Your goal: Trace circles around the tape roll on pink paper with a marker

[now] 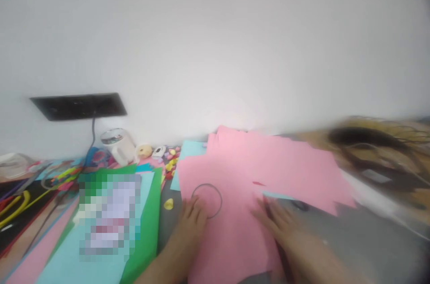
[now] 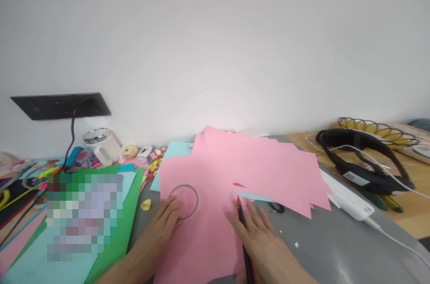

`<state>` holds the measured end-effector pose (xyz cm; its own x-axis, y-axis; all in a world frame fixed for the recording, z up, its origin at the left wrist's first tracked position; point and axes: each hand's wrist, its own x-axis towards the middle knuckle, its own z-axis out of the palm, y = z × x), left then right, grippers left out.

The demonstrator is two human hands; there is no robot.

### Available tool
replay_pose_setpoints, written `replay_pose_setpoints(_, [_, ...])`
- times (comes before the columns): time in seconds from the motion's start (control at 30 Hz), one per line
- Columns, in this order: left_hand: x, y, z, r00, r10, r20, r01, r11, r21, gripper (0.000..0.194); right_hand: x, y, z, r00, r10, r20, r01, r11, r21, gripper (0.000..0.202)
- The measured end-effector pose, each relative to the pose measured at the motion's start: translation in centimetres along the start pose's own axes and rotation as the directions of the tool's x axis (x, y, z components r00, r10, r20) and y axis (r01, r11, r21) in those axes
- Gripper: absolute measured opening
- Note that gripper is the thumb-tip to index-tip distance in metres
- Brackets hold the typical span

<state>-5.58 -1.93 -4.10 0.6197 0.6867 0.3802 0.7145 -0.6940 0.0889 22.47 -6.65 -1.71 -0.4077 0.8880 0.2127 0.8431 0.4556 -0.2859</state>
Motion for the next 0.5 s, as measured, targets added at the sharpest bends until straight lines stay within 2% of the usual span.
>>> replay_pose_setpoints(0.1, [-0.4,0.6,0.6,0.992,-0.126,0.034,0.124,0.992,0.035,0.044,-1.3,0.9,1.4,0.999,0.043,-0.016,-0.043,0.999,0.027,0.097])
replay_pose_setpoints(0.2, [-0.6,1.2,0.7,0.983,-0.183,0.006,0.183,0.983,-0.020,0.045,-2.2,0.1,1.0,0.997,0.072,-0.036,-0.070,0.996,0.051,0.098])
replay_pose_setpoints(0.37, [0.0,2.3,-0.4,0.975,-0.177,-0.134,0.160,0.979,-0.126,0.035,-3.1,-1.4,0.4,0.992,0.097,-0.076,-0.091,0.993,0.076,0.091])
replay_pose_setpoints(0.5, [0.4,3.3,-1.2,0.973,-0.162,-0.164,0.137,0.979,-0.154,0.036,-3.6,-0.5,0.8,0.984,0.139,-0.110,-0.131,0.988,0.080,0.083])
